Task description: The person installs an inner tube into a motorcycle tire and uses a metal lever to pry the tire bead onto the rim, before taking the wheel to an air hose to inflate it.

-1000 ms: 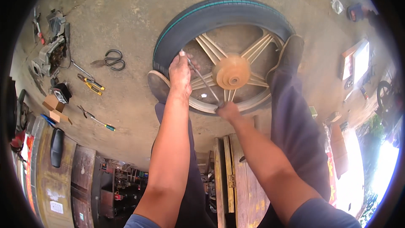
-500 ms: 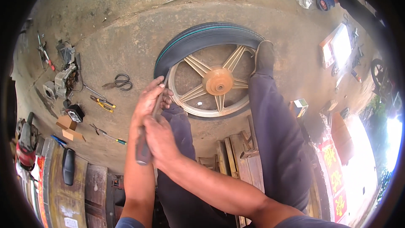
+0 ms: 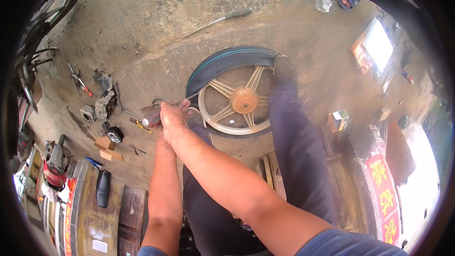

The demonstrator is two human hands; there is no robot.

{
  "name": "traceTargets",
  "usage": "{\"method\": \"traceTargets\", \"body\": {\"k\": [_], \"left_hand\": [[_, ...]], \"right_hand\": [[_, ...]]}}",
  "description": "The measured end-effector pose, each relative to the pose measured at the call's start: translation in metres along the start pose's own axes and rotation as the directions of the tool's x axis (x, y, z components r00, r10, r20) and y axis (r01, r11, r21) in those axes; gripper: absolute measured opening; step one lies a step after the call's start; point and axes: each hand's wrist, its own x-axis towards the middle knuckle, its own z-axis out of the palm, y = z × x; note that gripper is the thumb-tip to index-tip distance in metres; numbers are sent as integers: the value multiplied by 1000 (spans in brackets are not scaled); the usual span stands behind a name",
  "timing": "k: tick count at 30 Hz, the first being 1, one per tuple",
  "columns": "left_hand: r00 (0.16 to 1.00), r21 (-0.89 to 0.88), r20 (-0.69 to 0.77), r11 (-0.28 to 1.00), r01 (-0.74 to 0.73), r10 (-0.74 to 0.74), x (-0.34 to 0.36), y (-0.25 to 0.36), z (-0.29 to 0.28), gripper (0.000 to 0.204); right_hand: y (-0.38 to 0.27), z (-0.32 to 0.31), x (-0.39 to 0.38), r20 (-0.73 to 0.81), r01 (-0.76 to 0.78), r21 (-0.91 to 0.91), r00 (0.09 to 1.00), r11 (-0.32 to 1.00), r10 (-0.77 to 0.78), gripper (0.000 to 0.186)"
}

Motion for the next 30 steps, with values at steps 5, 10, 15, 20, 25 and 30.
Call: {"method": "traceTargets", "body": {"k": [5,10,15,20,25,30], "left_hand": [[885,604,-463,750,271,52,18,-31,63,42],[860,741,-510,521,423,26,61,-46,57,36],[761,778,-604,385,497,238,92,-80,41,31],[754,740,-639,392,547,154,102,-128,8,25],[723,691,-638,610,388,264,146,-131,-54,30],[762,691,-547,700,179,345,188,-132,-63,32]], "right_hand": [[-23,-151,29,760,-807,476,577,349,298,20],[-21,-224,52,884,-887,366,426,282,193,12],[-36,-287,-17,803,-834,171,426,524,417,22],[93,-302,-37,394,-450,-280,752,848,529,30],[215,-308,51,159,-212,-742,866,636,474,33],[250,-273,137,165,-215,-764,846,608,507,36]]}}
